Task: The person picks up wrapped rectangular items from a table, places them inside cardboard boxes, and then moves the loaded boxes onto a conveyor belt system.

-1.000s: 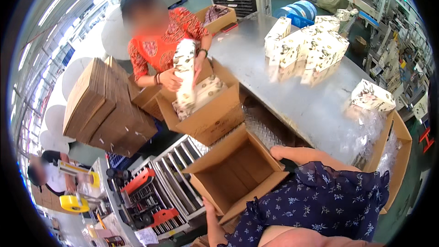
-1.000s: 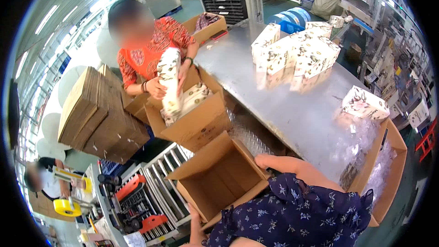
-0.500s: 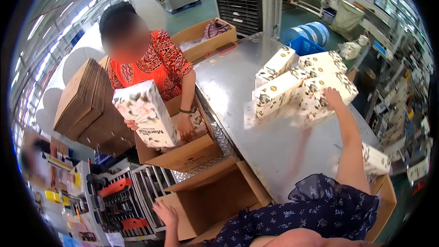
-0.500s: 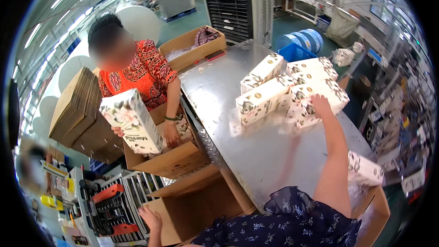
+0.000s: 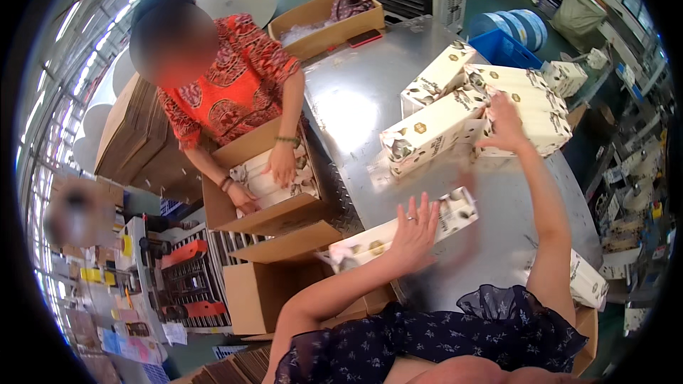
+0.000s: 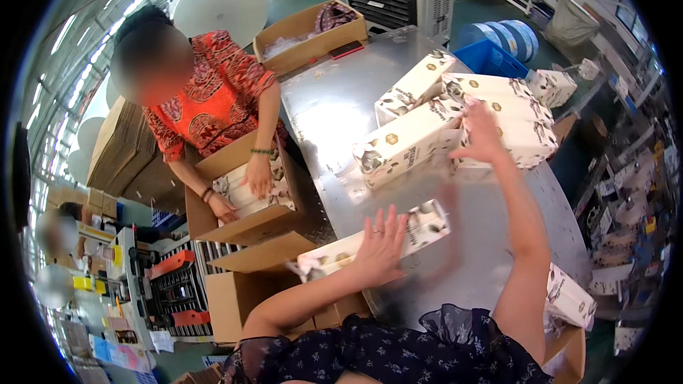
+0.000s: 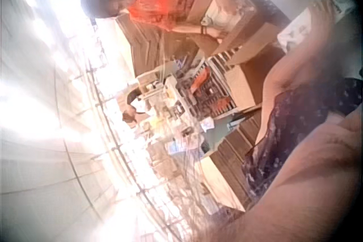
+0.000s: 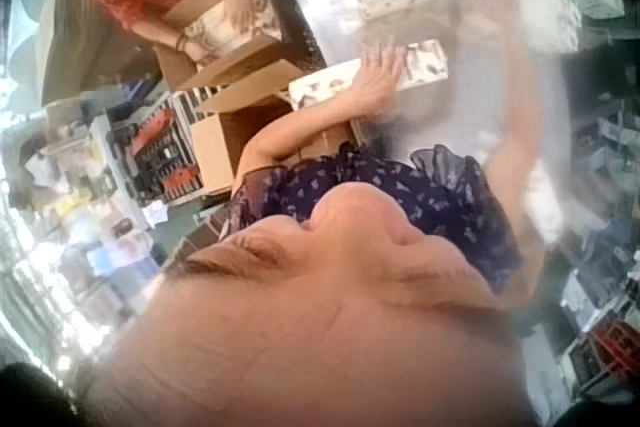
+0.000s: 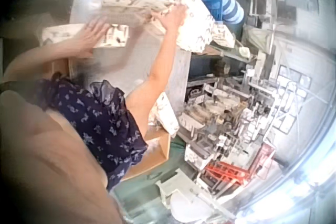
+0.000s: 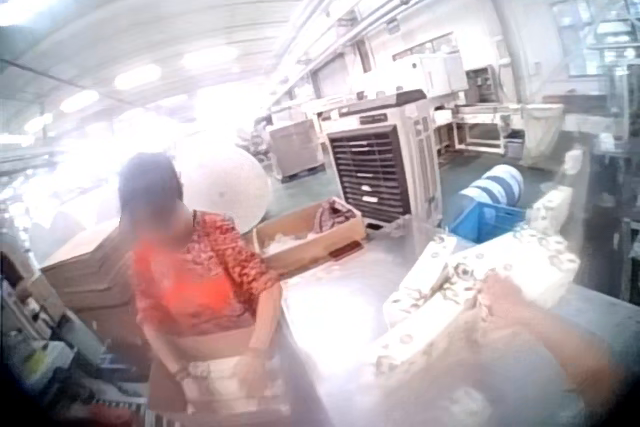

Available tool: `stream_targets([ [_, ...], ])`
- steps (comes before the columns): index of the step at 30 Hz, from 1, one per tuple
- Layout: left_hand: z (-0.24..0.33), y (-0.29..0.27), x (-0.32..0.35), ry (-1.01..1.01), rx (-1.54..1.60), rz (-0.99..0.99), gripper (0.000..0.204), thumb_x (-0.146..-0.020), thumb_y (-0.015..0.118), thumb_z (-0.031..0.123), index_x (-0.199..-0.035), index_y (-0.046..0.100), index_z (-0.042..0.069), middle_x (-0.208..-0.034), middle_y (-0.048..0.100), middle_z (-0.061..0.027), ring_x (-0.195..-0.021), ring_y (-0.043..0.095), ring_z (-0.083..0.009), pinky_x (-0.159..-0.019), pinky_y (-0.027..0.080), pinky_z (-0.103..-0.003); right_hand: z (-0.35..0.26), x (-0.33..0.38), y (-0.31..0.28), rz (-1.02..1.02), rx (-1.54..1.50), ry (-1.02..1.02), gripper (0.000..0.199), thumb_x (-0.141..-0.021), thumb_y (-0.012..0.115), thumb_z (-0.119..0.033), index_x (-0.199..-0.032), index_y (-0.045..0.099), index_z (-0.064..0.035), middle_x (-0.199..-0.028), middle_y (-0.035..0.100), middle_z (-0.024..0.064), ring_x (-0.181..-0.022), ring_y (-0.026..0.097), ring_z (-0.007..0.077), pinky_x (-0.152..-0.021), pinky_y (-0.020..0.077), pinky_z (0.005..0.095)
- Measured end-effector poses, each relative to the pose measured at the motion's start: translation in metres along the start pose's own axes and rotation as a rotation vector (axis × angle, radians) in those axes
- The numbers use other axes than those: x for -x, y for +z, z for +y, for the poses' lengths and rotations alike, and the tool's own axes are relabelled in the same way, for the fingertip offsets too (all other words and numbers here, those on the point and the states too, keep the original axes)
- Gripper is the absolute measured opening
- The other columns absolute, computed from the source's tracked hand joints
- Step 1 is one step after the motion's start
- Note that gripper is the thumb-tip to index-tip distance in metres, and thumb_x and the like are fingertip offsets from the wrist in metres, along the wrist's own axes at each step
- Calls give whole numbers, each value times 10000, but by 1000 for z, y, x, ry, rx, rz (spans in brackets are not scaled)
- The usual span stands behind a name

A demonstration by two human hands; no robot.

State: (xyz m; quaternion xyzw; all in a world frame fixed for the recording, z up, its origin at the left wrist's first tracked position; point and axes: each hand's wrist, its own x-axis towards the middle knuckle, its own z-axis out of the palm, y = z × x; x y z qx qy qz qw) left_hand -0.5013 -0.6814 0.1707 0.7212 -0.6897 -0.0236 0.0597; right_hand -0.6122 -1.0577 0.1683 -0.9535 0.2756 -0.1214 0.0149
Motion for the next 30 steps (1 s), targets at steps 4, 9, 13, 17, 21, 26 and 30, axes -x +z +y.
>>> stream_targets([
  [4, -6, 20, -19, -137, 147, -108, 891, -741, 714, 180, -1487, 282, -44, -1185, 503, -216, -1099, 515, -411, -952, 400, -502, 60, 39, 16, -206, 152, 298, 1331, -521, 938, -327, -1572, 149, -113, -1619, 145, 192, -1498, 150, 368, -1202, 168, 522],
  [9, -39, -41, 10, -193, 451, 219, 884, -683, 735, 50, -1468, 329, 31, -1135, 500, -200, -1066, 504, -390, -920, 414, -433, 79, 71, 30, -59, 368, 175, 1162, -588, 885, -216, -1552, 238, -154, -1437, 416, 182, -1364, 371, 364, -1135, 303, 494],
  [13, -95, -127, 127, -7, 961, 491, 769, -795, 701, 179, -1460, 338, 48, -1264, 489, -162, -1171, 507, -319, -988, 431, -433, -35, 98, -35, -221, 301, 79, 864, -746, 764, -379, -1473, 392, -96, -1328, 534, 214, -1240, 492, 402, -1054, 376, 519],
  [17, -138, -141, 267, -78, 1588, 358, 599, -991, 569, 318, -1466, 365, 16, -1413, 503, -138, -1276, 530, -251, -1046, 468, -441, -151, 129, -44, -307, 171, -30, 653, -851, 686, -403, -1373, 519, -50, -1341, 550, 228, -1247, 503, 426, -1059, 377, 522],
  [21, -166, -139, 343, -294, 1109, 375, 792, -818, 784, 277, -1434, 367, 3, -1386, 513, -165, -1300, 503, -276, -1069, 420, -409, -171, 168, -3, -320, 147, -57, 636, -866, 674, -396, -1367, 519, -35, -1355, 541, 225, -1257, 498, 423, -1060, 381, 517],
  [26, -204, -18, 400, -445, 633, 4, 963, -672, 893, 253, -1447, 346, 88, -1391, 471, -152, -1208, 519, -373, -983, 418, -525, -280, 140, -76, -85, -173, 26, 1168, -537, 894, -102, -1540, 298, -157, -1289, 521, 157, -1268, 463, 367, -1101, 337, 466],
  [30, -169, 62, 377, -604, 370, -397, 1070, -631, 899, 315, -1494, 290, 141, -1395, 468, -156, -1247, 481, -448, -925, 411, -652, -421, 125, -147, 95, -467, -245, 1150, -528, 928, -150, -1523, 353, -117, -1338, 535, 152, -1259, 491, 334, -1057, 381, 418],
])
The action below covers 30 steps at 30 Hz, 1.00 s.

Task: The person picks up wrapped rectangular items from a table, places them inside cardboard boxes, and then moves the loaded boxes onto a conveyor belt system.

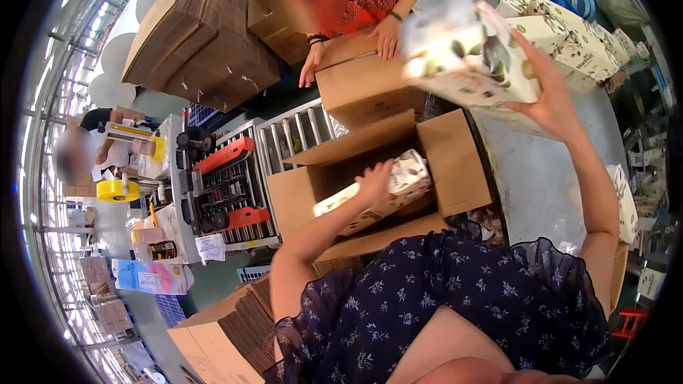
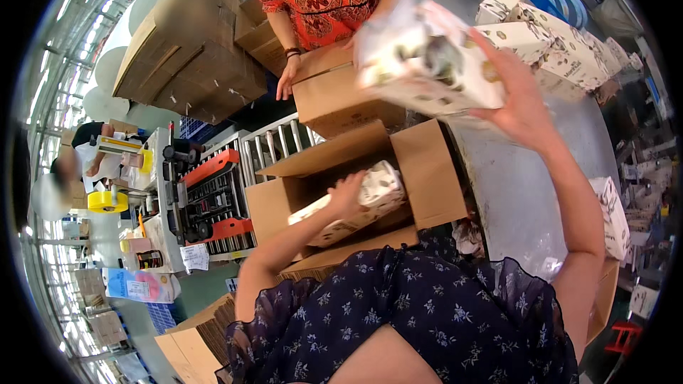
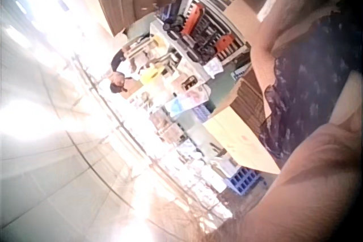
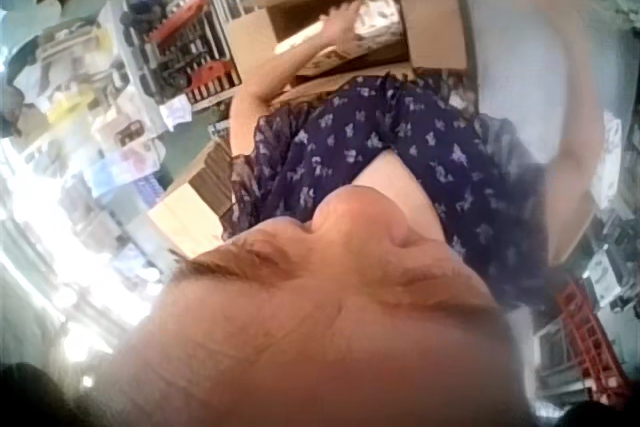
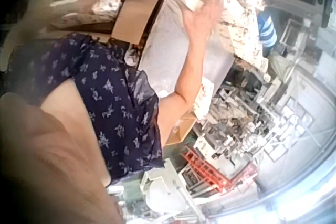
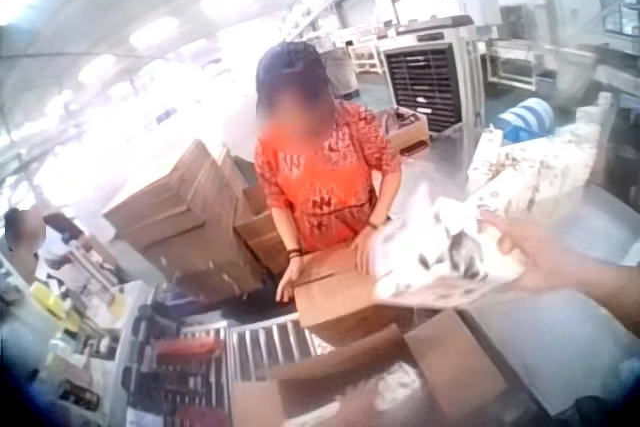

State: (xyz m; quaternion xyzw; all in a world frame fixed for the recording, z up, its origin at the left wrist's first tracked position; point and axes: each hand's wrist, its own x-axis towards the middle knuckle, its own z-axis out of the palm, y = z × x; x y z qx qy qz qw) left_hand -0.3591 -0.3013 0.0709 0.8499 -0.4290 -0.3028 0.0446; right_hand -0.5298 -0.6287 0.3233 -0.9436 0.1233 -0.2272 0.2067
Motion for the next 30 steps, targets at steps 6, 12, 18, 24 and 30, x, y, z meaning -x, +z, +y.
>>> stream_targets([
  [6, 49, 90, -19, 41, -32, -45, 923, -732, 829, 326, -1475, 326, 107, -1398, 471, -219, -1247, 494, -464, -987, 415, -619, -103, 17, 107, -182, -334, -489, 875, -777, 781, -389, -1522, 390, -150, -900, 504, 62, -832, 492, 237, -790, 358, 365],
  [12, 37, 159, -25, 92, -16, -274, 869, -770, 791, 376, -1458, 353, 75, -1409, 460, -233, -1251, 491, -467, -1010, 423, -566, -79, 68, 303, -606, -189, -567, 869, -688, 737, -143, -1491, 428, -270, -925, 558, 121, -882, 550, 310, -787, 416, 431],
  [18, 16, 184, -37, 163, -8, -501, 829, -808, 753, 427, -1441, 379, 44, -1420, 448, -246, -1255, 488, -470, -1032, 431, -512, -20, 90, 383, -903, -109, -560, 476, -792, 677, -255, -1243, 630, -112, -1216, 603, 177, -1129, 574, 338, -929, 470, 454],
  [24, 9, 144, -69, 450, -8, -596, 764, -877, 661, 495, -1399, 432, -13, -1358, 520, -267, -1200, 548, -446, -1017, 455, -470, 173, -76, 153, -71, 53, -403, 447, -647, 663, -11, -1089, 614, -50, -1024, 587, 160, -1002, 539, 363, -886, 449, 447],
  [30, 132, -40, -71, 496, 475, -248, 531, -933, 662, 312, -1349, 518, 16, -1253, 620, -230, -1144, 616, -350, -976, 482, -422, 288, -130, 71, -439, 554, -102, 735, -604, 831, -317, -1225, 583, -12, -1199, 595, 143, -1152, 539, 330, -971, 434, 442],
])
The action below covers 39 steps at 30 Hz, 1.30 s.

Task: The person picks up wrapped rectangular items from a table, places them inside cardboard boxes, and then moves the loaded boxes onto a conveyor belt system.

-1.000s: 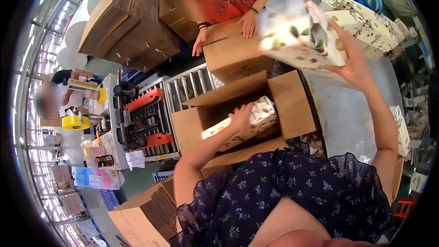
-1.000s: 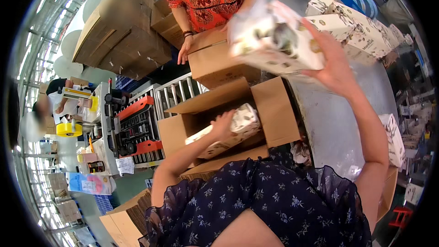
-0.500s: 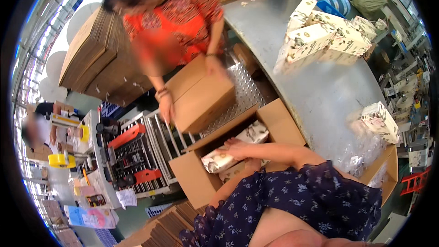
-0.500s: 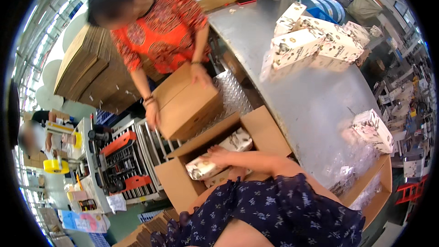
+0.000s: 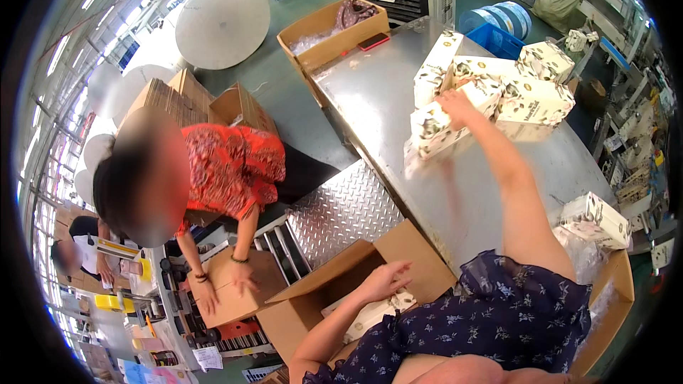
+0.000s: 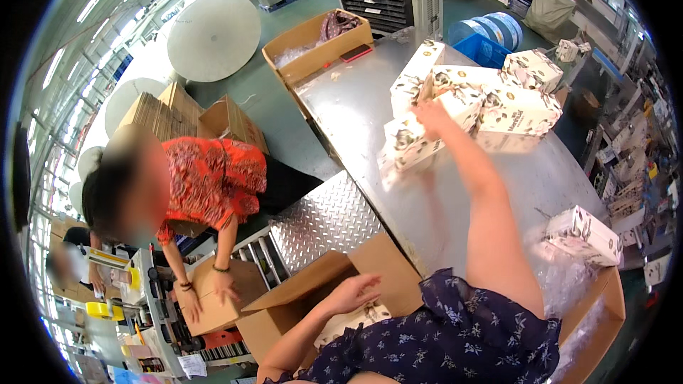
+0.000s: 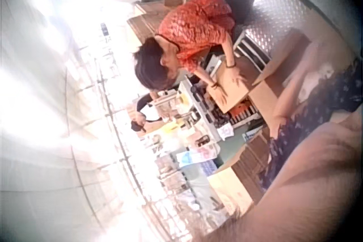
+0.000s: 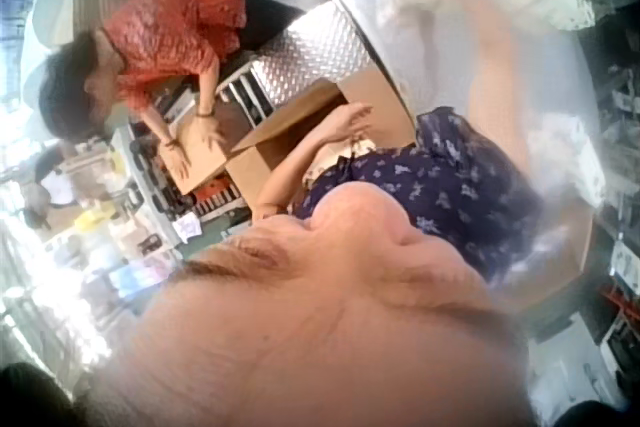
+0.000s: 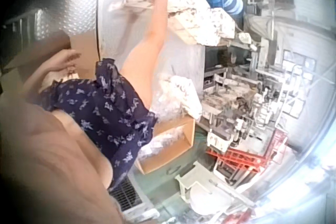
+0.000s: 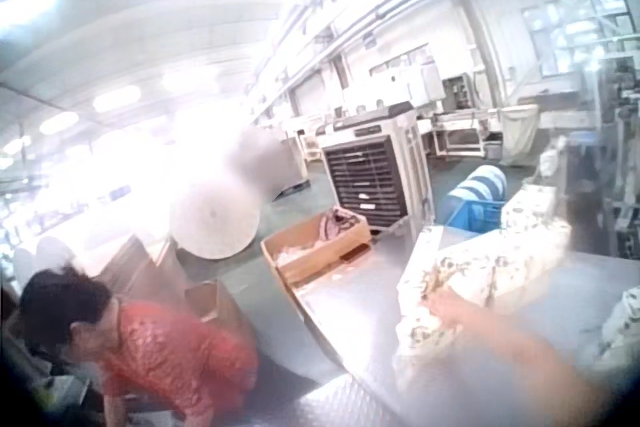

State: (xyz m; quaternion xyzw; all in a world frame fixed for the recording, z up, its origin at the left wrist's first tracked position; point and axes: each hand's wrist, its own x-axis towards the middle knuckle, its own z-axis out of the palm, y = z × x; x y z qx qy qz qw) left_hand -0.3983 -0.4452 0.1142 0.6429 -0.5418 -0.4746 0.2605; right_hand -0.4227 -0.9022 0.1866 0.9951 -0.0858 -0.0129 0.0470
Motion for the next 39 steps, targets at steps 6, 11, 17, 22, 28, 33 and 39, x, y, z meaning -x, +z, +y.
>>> stream_targets([
  [6, 100, -62, -119, 200, -776, 619, 882, -744, 805, 263, -1432, 344, -40, -1445, 378, -262, -1349, 367, -433, -1100, 329, -533, -14, 11, 19, 3, -376, -93, 934, -590, 838, -573, -1283, 562, -10, -1280, 567, 181, -1227, 506, 351, -1039, 403, 439],
  [11, 95, -79, -199, -9, -850, 344, 1059, -641, 860, 326, -1441, 283, -60, -1254, 501, -230, -1161, 509, -399, -1019, 377, -508, 127, 64, 26, 506, -337, 300, 1042, -536, 888, -539, -1330, 486, 3, -1369, 460, 250, -1251, 453, 397, -1088, 348, 465],
  [17, 95, -78, -207, -13, -762, 385, 859, -621, 855, 273, -1323, 420, 36, -1191, 542, -154, -1093, 531, -361, -955, 407, -465, 252, 194, 107, -88, 65, 904, 1401, -511, 940, -384, -1588, 73, -158, -1634, 106, 189, -1495, 111, 432, -1170, 165, 611],
  [22, 116, -100, -126, 102, -690, 670, 750, -612, 751, 77, -1300, 453, 35, -1135, 528, -162, -1061, 486, -373, -918, 395, -468, 249, 247, 132, 232, 252, 523, 1092, -605, 855, -452, -1488, 343, -64, -1390, 458, 210, -1253, 424, 414, -1089, 300, 552],
  [28, 140, -126, 85, 152, 230, 432, 1085, -638, 931, 250, -1467, 274, 9, -1447, 405, -145, -1345, 409, -233, -1134, 318, -405, 128, 258, 62, 69, 353, 429, 969, -607, 806, -554, -1413, 507, -107, -1304, 546, 199, -1226, 455, 427, -1080, 309, 553],
  [33, 12, -43, 172, -306, -97, 288, 1026, -581, 928, 322, -1402, 397, 11, -1302, 509, -174, -1199, 516, -328, -1075, 402, -419, -25, 199, 19, 91, 246, 245, 708, -785, 722, -458, -1324, 546, -35, -1311, 571, 206, -1211, 551, 372, -998, 446, 474],
  [39, -119, 104, 142, -331, -671, 42, 729, -641, 840, 306, -1187, 475, -10, -1145, 531, -218, -1069, 554, -394, -928, 461, -484, -71, 207, 98, -110, -127, 445, 1362, -538, 902, -483, -1590, 105, -149, -1628, 101, 215, -1484, 111, 466, -1158, 161, 636],
])
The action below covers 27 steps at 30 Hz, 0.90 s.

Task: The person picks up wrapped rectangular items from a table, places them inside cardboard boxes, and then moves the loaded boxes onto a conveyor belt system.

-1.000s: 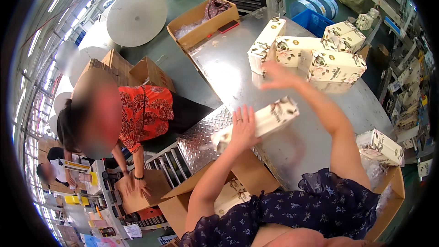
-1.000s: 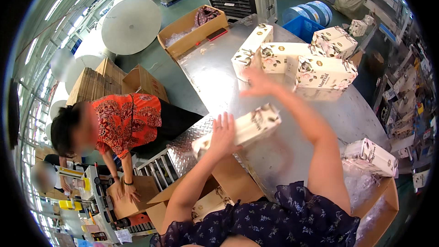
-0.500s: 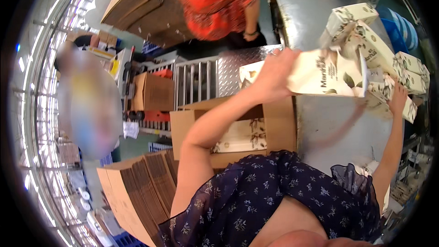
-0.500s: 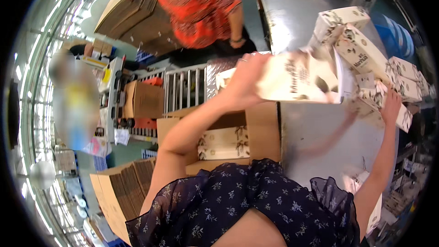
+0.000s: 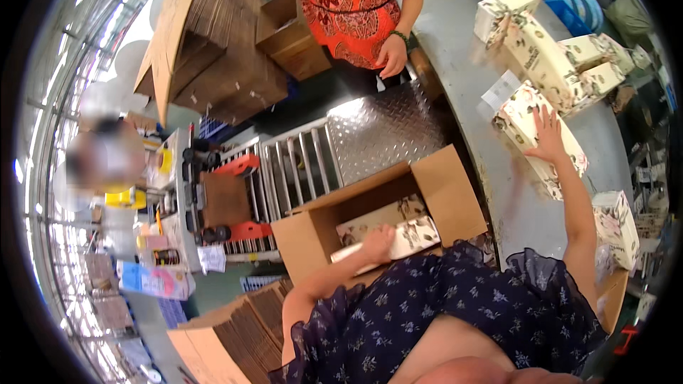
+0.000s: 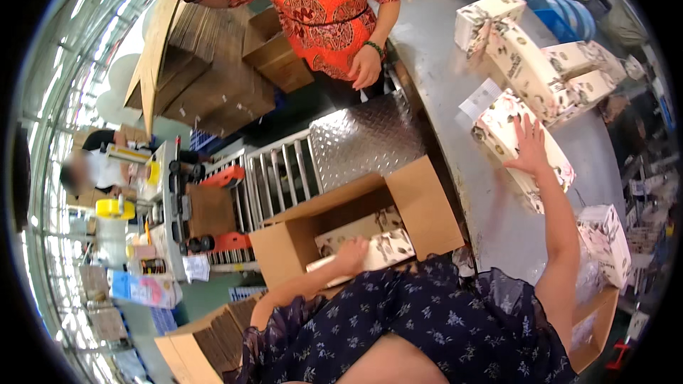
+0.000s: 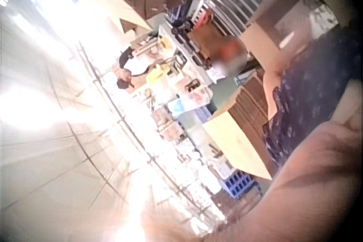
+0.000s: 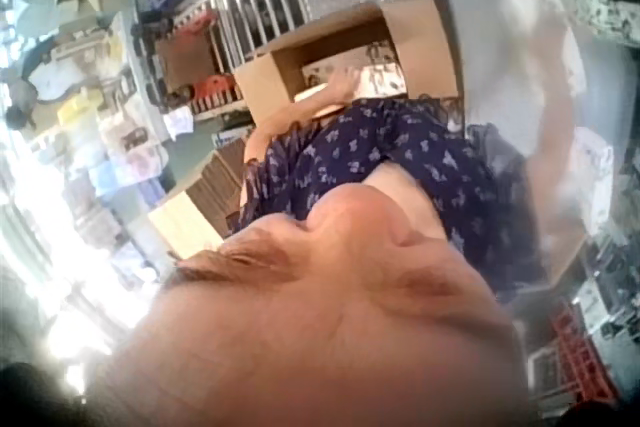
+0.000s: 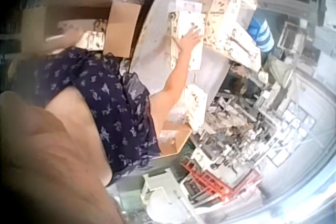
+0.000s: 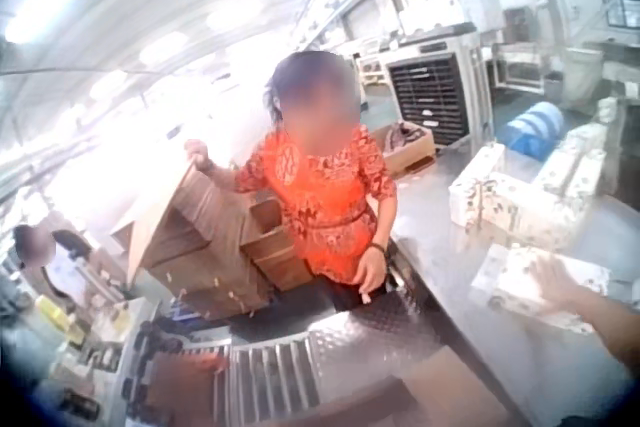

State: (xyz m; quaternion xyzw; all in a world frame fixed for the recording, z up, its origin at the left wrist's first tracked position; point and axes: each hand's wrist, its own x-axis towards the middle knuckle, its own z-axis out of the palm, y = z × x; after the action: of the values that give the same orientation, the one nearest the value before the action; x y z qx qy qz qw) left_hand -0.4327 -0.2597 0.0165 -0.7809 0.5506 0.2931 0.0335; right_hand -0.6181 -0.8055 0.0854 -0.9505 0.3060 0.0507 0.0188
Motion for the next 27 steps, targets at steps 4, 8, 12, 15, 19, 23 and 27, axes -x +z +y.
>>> stream_targets([
  [4, -5, 1, -7, 154, 132, 104, 839, -638, 855, 414, -1234, 432, 2, -1143, 502, -190, -1114, 524, -388, -948, 450, -496, -18, 41, 25, 59, -20, 135, 1277, -626, 807, -586, -1597, 94, -162, -1633, 85, 213, -1484, 78, 476, -1186, 127, 580],
  [8, -29, 11, -5, 219, 503, 83, 786, -792, 748, 544, -1274, 494, -22, -1153, 535, -215, -1138, 518, -413, -984, 432, -480, -78, 89, 27, -11, -30, 16, 1244, -666, 696, -709, -1588, 125, -99, -1626, 88, 236, -1478, 75, 489, -1173, 112, 595],
  [12, -53, 20, -55, 1, 633, 43, 723, -980, 461, 547, -1420, 431, -25, -1478, 397, -261, -1370, 389, -413, -1150, 302, -435, -113, 141, 18, 52, -23, 0, 1185, -653, 782, -564, -1571, 193, -101, -1605, 166, 224, -1465, 138, 470, -1168, 156, 580],
  [15, -61, 29, -90, -197, 435, -68, 983, -889, 423, 734, -1549, 230, 31, -1597, 243, -209, -1492, 200, -356, -1212, 173, -465, -94, 122, 14, -17, -108, -8, 1153, -637, 831, -433, -1562, 218, -120, -1599, 197, 203, -1450, 182, 460, -1169, 189, 563],
  [19, -43, 29, -117, -238, 271, -208, 1177, -765, 512, 819, -1586, 87, 89, -1640, 128, -162, -1518, 123, -327, -1214, 146, -499, 37, 65, -3, -78, -991, -36, 867, -697, 832, -234, -1454, 454, -46, -1479, 465, 145, -1341, 458, 246, -1132, 363, 403],
  [23, -39, 45, -112, -300, 389, -209, 1215, -734, 544, 821, -1589, 61, 105, -1648, 79, -159, -1517, 101, -351, -1217, 127, -502, 127, 3, -40, -185, -939, 257, 999, -635, 870, -136, -1495, 369, -43, -1415, 509, 154, -1256, 536, 283, -1012, 474, 424],
  [27, -35, 43, -99, -348, 388, -209, 1133, -803, 522, 768, -1592, 44, 109, -1651, 25, -173, -1522, 6, -368, -1222, 60, -494, 48, 15, -45, 147, -283, 190, 1271, -580, 887, -127, -1580, 103, -173, -1246, 571, 203, -1185, 536, 425, -989, 470, 471],
])
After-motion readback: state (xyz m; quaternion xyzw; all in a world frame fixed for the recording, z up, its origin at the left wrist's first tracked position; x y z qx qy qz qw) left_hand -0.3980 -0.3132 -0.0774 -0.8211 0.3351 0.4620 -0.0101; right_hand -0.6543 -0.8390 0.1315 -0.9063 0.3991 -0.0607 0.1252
